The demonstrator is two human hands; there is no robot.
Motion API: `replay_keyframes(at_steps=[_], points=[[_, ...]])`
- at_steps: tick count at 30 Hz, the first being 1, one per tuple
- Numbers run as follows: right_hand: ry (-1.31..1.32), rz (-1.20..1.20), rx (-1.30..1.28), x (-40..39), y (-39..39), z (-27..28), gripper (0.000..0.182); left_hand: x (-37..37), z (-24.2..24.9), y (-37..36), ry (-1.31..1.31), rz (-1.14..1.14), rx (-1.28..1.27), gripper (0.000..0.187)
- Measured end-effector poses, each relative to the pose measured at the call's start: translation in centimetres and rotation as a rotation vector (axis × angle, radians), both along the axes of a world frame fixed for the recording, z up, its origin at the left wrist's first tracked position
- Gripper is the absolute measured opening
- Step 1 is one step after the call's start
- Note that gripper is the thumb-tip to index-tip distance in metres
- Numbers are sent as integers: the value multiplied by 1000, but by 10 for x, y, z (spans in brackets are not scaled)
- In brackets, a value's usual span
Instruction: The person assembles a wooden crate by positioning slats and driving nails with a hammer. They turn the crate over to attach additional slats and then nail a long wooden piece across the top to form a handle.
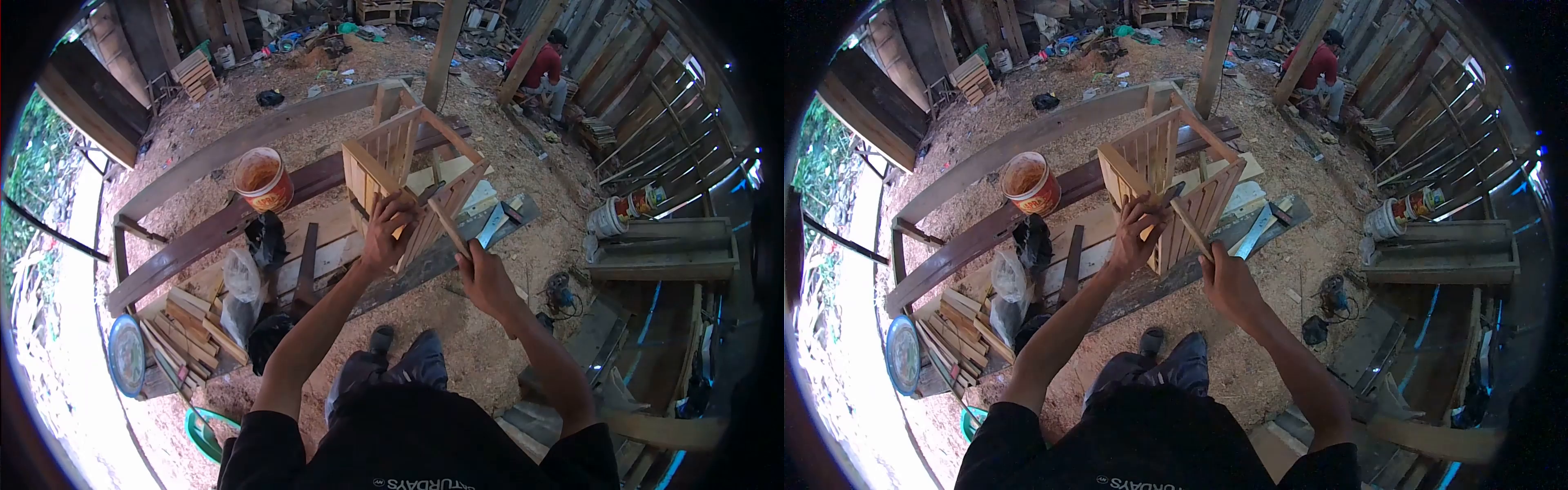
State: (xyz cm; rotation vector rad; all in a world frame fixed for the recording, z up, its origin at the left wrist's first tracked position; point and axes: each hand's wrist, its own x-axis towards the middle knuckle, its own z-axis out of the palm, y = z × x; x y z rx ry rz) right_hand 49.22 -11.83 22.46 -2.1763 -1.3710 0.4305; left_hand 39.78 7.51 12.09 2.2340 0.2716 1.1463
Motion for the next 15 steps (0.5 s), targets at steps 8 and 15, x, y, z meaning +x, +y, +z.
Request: replay_keyframes(at_steps=[8,15], points=[[25,-12,-69,-2,2,-2,19,-2,3,-1,-10,-17,-7,9],[4,-50,-55,-3,6,8,19,0,1,1,-4,-15,-7,12]])
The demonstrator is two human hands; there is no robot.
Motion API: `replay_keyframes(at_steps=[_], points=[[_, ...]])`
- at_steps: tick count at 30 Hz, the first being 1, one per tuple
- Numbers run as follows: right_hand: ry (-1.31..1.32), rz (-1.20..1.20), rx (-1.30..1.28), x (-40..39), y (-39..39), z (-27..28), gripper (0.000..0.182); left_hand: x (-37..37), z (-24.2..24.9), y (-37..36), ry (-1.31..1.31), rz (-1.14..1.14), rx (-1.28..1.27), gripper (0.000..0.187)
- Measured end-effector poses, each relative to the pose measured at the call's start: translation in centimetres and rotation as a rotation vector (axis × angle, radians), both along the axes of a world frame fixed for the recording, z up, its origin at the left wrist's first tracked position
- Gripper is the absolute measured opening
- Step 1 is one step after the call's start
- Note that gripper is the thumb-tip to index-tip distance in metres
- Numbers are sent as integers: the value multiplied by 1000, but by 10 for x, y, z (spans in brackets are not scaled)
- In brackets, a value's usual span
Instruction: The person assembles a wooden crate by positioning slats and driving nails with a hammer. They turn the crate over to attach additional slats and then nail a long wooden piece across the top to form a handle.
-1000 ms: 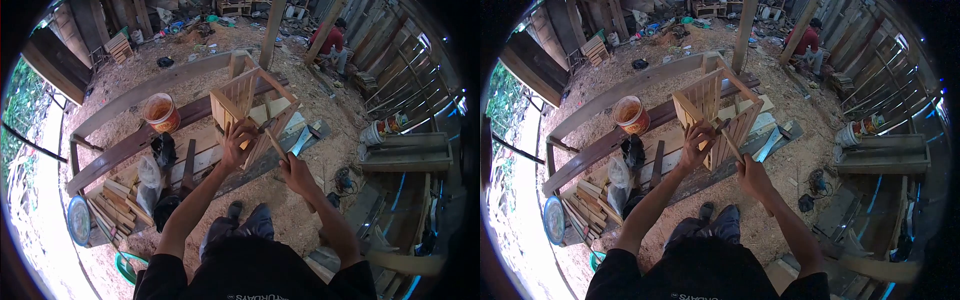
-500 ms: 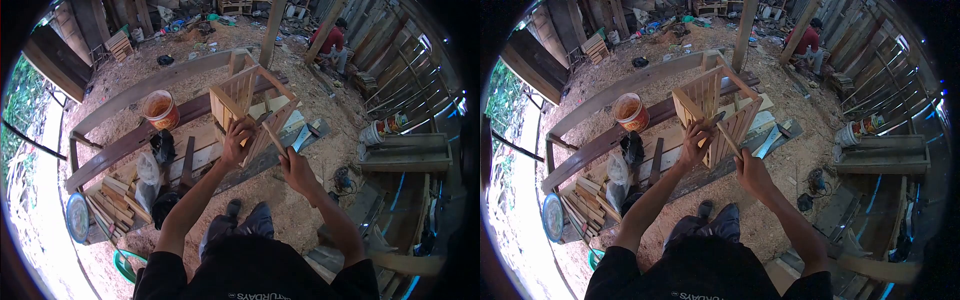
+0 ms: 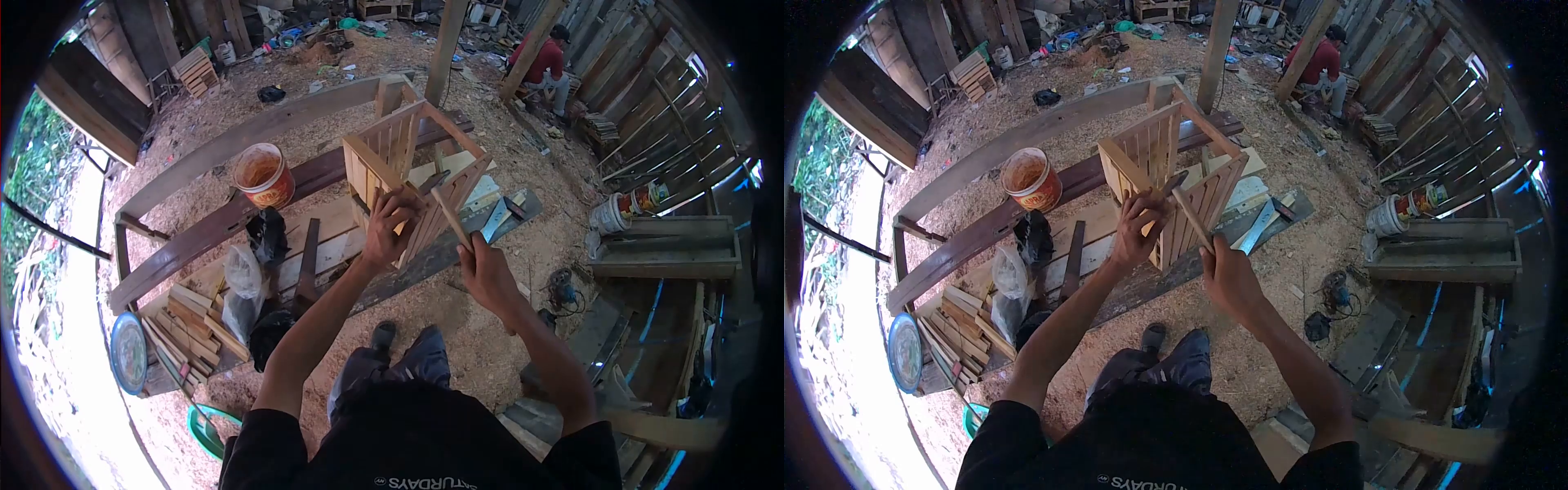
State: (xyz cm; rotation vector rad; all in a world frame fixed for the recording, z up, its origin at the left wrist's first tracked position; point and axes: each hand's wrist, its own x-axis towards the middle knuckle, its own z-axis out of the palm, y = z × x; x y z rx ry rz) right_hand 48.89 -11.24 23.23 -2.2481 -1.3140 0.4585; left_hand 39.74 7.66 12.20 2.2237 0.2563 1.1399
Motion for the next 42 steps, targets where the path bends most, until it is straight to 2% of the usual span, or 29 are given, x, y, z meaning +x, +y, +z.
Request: replay_keyframes(at_steps=[3,9,12,15,18,24,27,30,34,37,40,42], points=[[-22,75,-19,4,-4,-22,19,-2,2,-2,11,-1,8,11],[-5,33,17,1,0,-5,19,0,-1,0,22,0,26,13],[-45,101,-49,6,-3,-9,20,-1,-2,1,26,0,6,11],[19,30,5,1,0,3,20,1,-4,2,16,3,2,10],[-86,92,-42,3,-4,-17,20,-2,-3,0,31,7,-17,10],[29,21,-18,-2,-1,0,19,2,-4,0,22,-3,-7,12],[-49,87,1,5,-4,-13,21,0,1,0,14,22,25,12],[80,-51,-93,0,3,-2,21,-2,2,2,39,30,39,12],[52,-22,-136,2,0,-20,19,-6,19,-1,67,34,21,11],[32,-11,-139,3,-1,-21,19,-6,20,13,57,-52,-36,19],[17,-2,-135,5,-1,-25,21,12,19,34,-25,35,-148,19],[65,-40,-172,2,0,-21,22,28,27,53,109,227,-35,21]])
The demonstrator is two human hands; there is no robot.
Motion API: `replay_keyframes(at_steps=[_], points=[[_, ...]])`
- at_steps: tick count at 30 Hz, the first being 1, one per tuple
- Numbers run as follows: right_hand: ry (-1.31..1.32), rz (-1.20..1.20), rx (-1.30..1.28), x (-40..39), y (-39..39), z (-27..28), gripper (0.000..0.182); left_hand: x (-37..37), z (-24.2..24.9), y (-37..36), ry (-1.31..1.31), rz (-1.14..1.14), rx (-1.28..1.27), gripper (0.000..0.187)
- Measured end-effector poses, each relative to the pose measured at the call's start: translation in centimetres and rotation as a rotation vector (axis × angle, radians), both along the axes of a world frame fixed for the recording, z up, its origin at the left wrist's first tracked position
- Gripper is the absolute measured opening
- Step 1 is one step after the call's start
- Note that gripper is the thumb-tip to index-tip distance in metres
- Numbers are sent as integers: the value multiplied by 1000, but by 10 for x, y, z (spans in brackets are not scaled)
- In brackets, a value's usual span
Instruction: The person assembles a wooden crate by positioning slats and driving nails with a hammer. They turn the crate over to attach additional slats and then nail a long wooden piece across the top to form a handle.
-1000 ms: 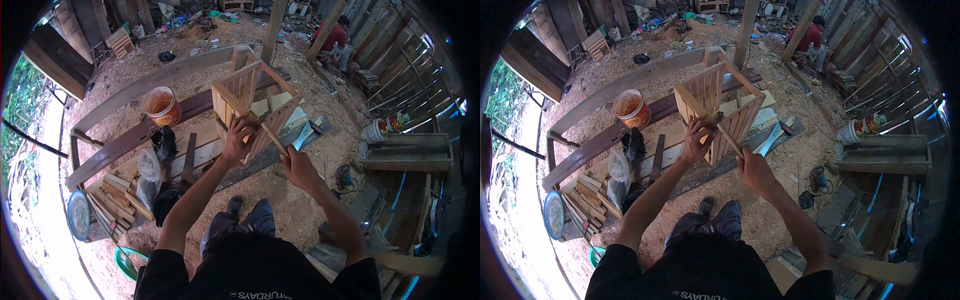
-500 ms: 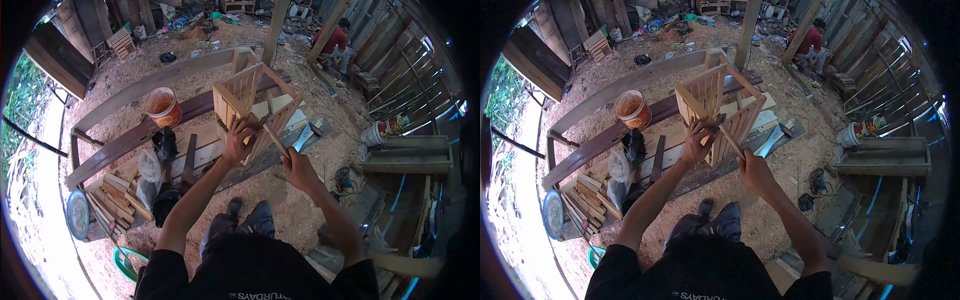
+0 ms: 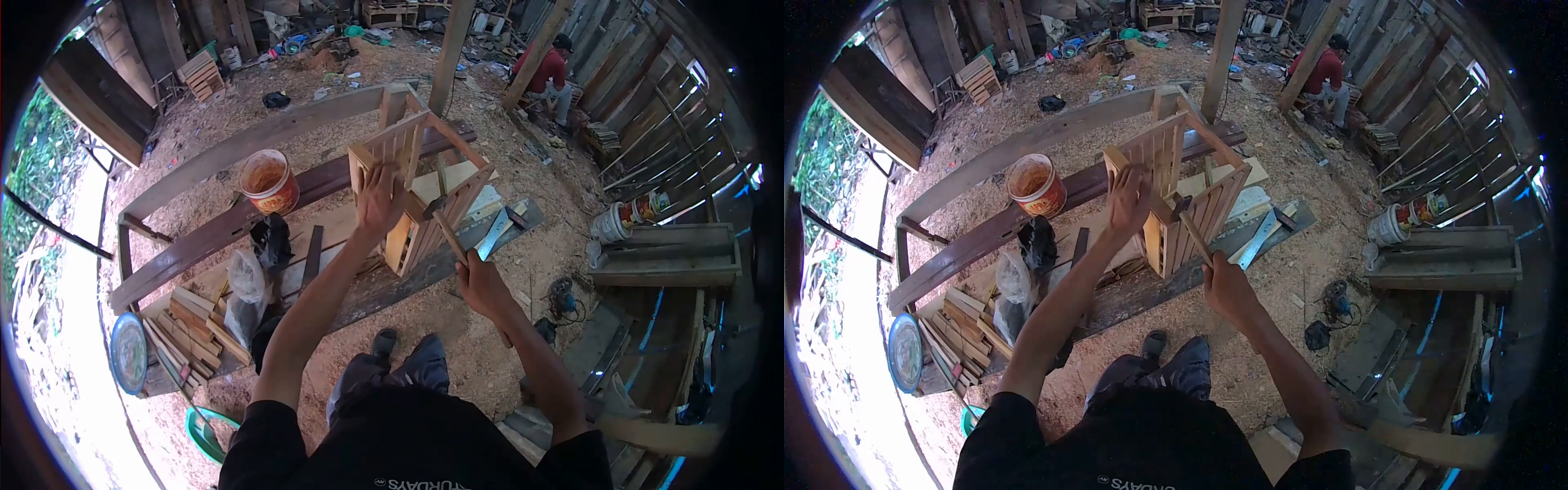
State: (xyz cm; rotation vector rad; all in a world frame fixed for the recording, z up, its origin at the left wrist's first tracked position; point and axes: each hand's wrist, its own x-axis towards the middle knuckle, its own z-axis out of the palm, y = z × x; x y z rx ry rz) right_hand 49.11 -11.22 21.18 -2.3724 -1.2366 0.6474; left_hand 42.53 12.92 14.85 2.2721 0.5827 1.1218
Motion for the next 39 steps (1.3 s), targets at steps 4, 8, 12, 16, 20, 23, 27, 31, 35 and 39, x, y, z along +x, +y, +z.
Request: replay_keyframes(at_steps=[4,8,12,16,20,23,27,31,35,39], points=[[-27,11,21,-2,0,-2,22,32,-14,14,295,162,165,39],[24,-2,51,5,0,5,21,40,-19,11,467,135,195,48],[67,-52,86,-4,2,35,20,38,-16,15,568,128,207,46],[-6,-15,100,-7,3,30,19,37,-15,9,620,128,223,45],[-75,81,110,4,0,12,19,38,-14,10,633,145,247,43],[-83,47,192,-1,5,31,19,40,-18,11,580,146,220,44],[-134,92,181,-3,2,16,19,44,-29,11,521,176,216,45],[-97,79,110,1,5,14,19,45,-23,13,563,164,199,45],[-57,5,199,-9,4,34,19,41,-18,11,601,139,174,45],[-136,104,131,-9,-2,7,17,38,-10,9,665,135,211,45]])
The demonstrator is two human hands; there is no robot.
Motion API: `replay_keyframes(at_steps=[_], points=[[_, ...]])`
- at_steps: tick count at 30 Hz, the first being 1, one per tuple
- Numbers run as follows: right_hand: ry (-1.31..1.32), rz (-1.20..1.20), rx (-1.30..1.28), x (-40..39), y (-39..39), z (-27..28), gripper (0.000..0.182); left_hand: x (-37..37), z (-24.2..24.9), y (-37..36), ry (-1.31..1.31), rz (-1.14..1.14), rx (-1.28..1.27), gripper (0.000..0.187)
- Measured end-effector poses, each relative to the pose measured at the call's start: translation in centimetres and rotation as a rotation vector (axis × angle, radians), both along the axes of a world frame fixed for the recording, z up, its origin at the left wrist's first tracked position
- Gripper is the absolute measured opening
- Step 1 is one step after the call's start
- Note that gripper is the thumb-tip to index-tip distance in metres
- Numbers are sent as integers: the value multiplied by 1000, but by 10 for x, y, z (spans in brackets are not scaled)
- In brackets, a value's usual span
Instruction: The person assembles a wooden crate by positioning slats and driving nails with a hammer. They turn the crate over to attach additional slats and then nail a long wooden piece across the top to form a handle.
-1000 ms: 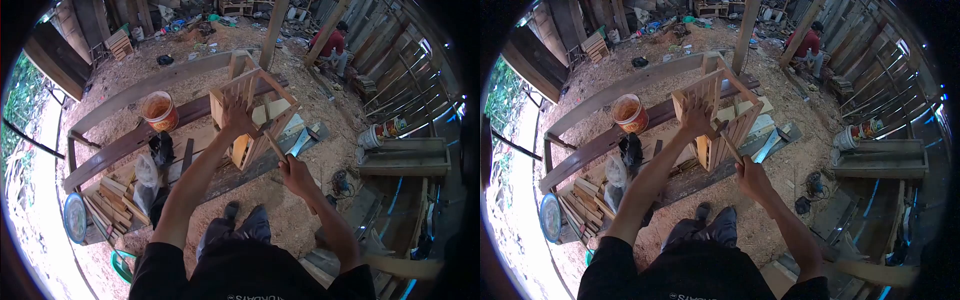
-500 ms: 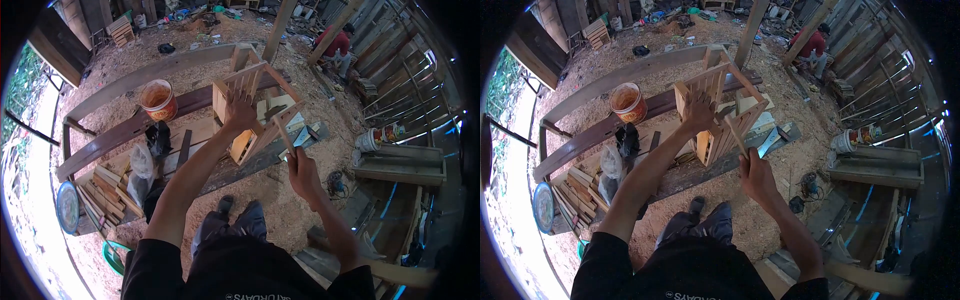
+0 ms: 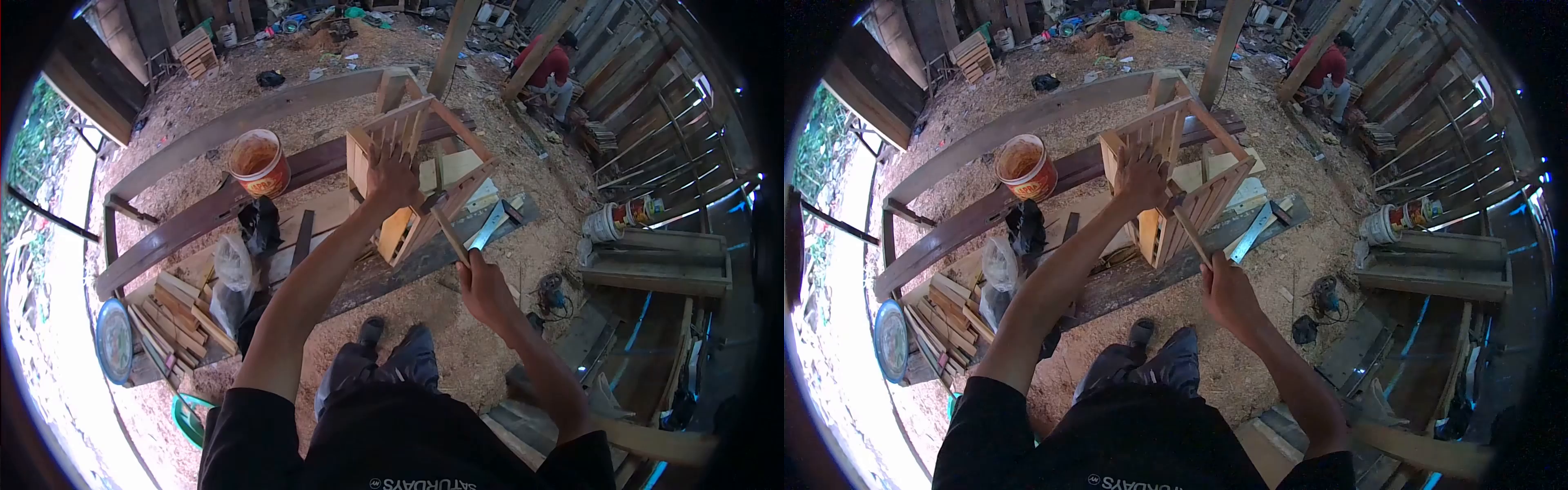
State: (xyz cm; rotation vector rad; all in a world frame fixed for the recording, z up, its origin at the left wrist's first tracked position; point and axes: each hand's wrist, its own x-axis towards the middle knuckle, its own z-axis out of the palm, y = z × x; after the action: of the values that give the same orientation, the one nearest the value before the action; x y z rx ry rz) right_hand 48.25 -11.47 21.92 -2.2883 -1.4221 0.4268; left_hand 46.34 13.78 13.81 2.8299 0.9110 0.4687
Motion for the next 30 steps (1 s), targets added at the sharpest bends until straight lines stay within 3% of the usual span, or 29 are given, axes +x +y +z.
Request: replay_keyframes(at_steps=[3,6,9,12,18,21,23,30], points=[[55,-34,-47,2,0,11,17,2,-2,4,-21,7,-16,45],[75,-84,86,-6,2,26,17,3,-7,3,-40,9,-15,44],[91,-96,125,-7,0,8,16,1,-4,2,-31,-4,-21,44],[25,-21,-20,-4,-3,-1,14,2,-4,1,-38,-11,-8,44],[94,-122,132,-11,1,29,15,0,-4,3,-62,-17,-16,42],[48,-60,-88,-6,-4,-4,15,3,-9,5,-59,-13,0,42],[41,-10,-51,-6,-8,-6,16,4,-10,5,-42,-18,15,42],[130,-148,48,-3,6,48,21,3,-13,5,-40,-25,27,42]])
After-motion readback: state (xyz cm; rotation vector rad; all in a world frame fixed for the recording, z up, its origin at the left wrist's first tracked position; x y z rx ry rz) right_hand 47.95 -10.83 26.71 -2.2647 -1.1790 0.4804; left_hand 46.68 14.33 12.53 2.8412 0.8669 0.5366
